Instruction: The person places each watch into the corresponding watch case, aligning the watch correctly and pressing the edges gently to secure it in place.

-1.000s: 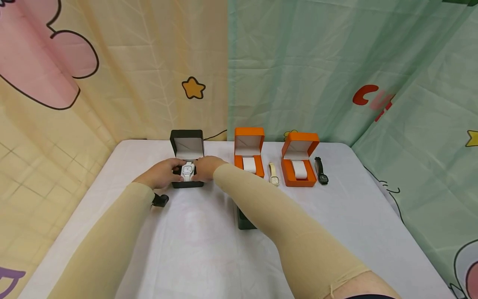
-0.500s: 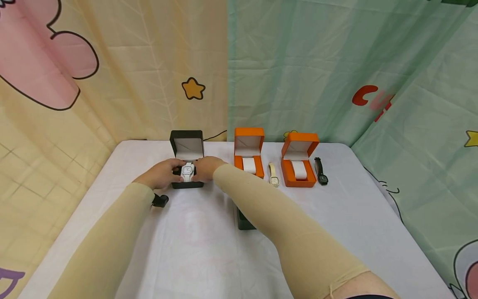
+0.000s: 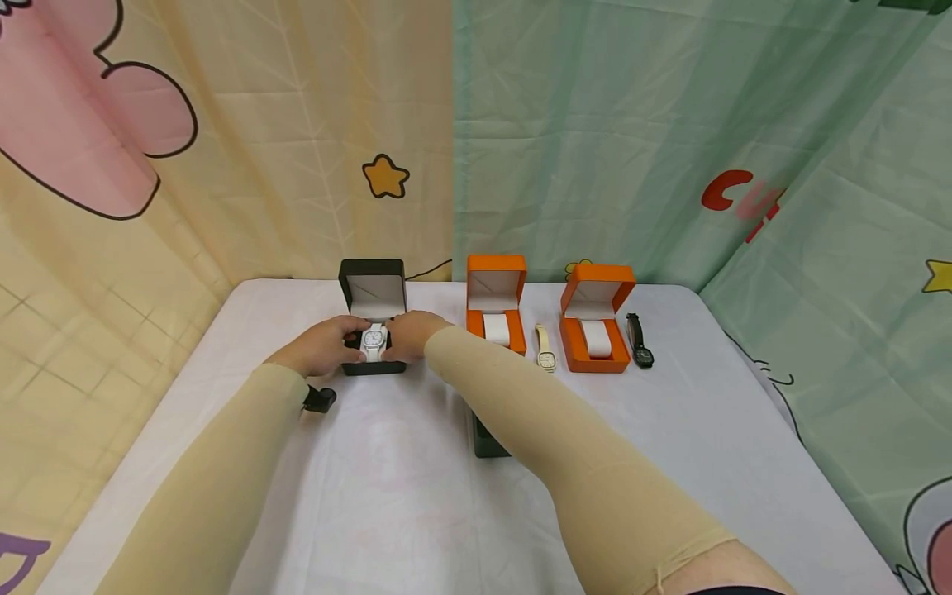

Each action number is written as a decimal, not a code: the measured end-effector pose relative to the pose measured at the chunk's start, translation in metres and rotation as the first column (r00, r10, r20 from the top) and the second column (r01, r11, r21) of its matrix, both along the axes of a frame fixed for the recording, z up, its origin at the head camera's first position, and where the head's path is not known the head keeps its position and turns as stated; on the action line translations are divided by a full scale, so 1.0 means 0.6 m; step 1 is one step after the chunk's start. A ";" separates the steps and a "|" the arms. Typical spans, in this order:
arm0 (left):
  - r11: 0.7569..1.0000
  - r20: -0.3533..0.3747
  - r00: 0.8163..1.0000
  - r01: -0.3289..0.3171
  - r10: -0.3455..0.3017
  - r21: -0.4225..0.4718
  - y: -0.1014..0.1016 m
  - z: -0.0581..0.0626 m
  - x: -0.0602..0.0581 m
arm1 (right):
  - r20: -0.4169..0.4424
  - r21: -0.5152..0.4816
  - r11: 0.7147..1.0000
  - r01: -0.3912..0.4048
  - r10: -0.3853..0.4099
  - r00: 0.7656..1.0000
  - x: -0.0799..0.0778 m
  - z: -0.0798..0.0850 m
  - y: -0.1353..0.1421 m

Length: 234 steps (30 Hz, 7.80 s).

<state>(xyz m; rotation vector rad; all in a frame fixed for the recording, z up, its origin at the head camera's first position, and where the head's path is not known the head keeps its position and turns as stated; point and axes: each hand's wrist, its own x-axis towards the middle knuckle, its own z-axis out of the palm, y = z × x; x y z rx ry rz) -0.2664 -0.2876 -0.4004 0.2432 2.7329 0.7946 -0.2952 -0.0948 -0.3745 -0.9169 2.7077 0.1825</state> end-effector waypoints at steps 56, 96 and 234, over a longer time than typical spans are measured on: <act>0.954 -0.105 0.957 -0.254 0.272 0.162 -0.007 0.117 -0.065 | 0.171 -0.507 0.798 0.327 -0.279 0.945 -0.088 0.085 0.015; 0.881 0.116 0.947 -0.321 0.300 0.348 -0.010 0.111 -0.058 | 0.471 -0.498 0.710 0.497 -0.259 0.843 -0.088 0.079 0.030; 0.953 -0.079 0.966 -0.226 0.246 0.200 -0.023 0.010 0.058 | 0.214 -0.330 0.933 0.145 -0.075 0.974 -0.013 0.033 0.037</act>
